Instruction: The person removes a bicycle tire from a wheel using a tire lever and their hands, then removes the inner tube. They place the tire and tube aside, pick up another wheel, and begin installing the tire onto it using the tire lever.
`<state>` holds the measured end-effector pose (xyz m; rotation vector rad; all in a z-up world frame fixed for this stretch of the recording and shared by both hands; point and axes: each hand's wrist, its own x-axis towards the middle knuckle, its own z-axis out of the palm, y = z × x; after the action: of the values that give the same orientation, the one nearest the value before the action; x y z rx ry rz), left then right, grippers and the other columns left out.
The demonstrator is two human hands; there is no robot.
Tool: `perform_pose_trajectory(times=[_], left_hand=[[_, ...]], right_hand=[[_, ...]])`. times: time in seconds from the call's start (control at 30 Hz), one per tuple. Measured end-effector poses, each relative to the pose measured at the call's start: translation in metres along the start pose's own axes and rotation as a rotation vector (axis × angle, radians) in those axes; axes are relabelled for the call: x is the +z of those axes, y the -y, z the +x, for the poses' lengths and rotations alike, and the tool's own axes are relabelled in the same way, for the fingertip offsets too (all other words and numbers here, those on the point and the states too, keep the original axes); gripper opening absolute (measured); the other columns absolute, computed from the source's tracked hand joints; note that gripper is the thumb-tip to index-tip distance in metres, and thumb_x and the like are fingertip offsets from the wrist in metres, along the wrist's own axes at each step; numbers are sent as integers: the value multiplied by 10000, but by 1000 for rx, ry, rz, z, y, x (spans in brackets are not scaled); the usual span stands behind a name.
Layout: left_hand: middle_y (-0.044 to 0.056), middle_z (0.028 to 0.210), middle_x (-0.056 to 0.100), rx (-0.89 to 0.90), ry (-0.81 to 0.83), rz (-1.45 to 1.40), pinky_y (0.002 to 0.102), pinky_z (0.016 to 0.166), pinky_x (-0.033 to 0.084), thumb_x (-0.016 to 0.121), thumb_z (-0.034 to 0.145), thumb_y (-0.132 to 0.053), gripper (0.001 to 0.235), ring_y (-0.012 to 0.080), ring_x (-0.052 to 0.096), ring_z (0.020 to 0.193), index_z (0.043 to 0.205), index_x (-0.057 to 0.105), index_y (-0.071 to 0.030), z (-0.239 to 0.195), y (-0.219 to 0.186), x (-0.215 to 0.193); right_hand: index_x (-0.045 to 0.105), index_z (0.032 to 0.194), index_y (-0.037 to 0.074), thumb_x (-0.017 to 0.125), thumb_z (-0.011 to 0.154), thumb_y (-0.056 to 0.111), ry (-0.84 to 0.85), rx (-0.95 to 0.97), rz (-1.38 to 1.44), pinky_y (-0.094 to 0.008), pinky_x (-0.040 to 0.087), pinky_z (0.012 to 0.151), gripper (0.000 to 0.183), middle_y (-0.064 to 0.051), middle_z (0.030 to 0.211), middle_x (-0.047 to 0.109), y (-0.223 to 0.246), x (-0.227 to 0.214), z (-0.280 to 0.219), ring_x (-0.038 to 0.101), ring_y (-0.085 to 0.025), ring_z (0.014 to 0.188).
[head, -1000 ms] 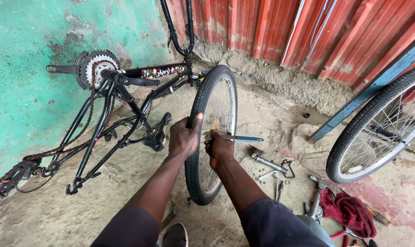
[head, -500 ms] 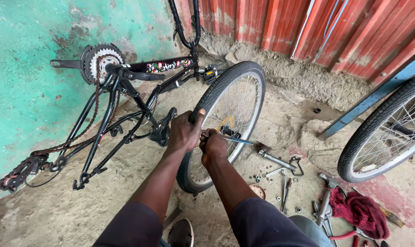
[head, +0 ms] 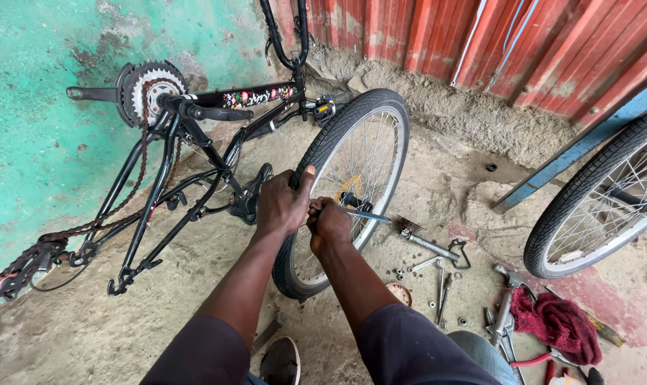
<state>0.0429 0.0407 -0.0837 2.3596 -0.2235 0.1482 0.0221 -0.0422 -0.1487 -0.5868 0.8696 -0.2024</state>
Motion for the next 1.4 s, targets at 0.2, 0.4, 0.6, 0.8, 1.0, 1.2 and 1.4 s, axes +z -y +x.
perform_pose_trajectory(times=[0.2,0.4,0.6,0.8,1.0,1.2,1.4], left_hand=[[253,652,632,-17,-1,-14,508,644,516,489,956,-648,668,489,686,770,711,629,-42,2,3,3],[253,660,637,-9,0,-40,501,657,525,493,963,-642,656,488,687,779,716,633,-50,4,7,4],[264,675,635,-6,-7,-52,521,667,522,488,962,-650,670,493,684,795,726,629,-39,3,5,5],[272,689,646,0,0,-40,536,684,526,483,974,-636,666,504,684,799,738,647,-35,-1,2,2],[272,699,655,-2,1,-39,539,690,531,477,985,-629,668,507,687,808,751,651,-28,0,5,2],[268,685,642,-1,2,-59,535,672,527,477,991,-637,677,508,683,785,746,645,-29,1,5,2],[255,670,636,-6,0,-76,522,652,525,493,973,-654,675,496,683,763,741,633,-35,0,3,3]], right_hand=[[642,925,-12,524,973,94,39,10,7,-186,441,458,166,-101,654,612,-6,-1,18,595,-138,531],[631,950,-6,488,1004,87,85,45,-21,-169,426,478,180,-83,677,593,-2,-3,19,590,-130,561],[618,1003,-17,487,1020,97,103,77,-35,-159,444,500,174,-83,715,594,1,-3,18,601,-128,596],[604,981,-10,467,1040,106,130,92,-17,-161,428,504,189,-83,701,562,5,-4,10,585,-135,594],[593,978,-1,455,1047,104,145,101,5,-157,438,508,187,-81,706,559,3,-6,13,586,-133,595],[599,959,-7,469,1040,99,132,94,24,-165,456,503,186,-92,707,569,-3,-6,22,596,-148,588],[626,941,-27,517,1012,91,67,40,7,-193,485,494,176,-122,690,600,2,-4,11,618,-163,568]])
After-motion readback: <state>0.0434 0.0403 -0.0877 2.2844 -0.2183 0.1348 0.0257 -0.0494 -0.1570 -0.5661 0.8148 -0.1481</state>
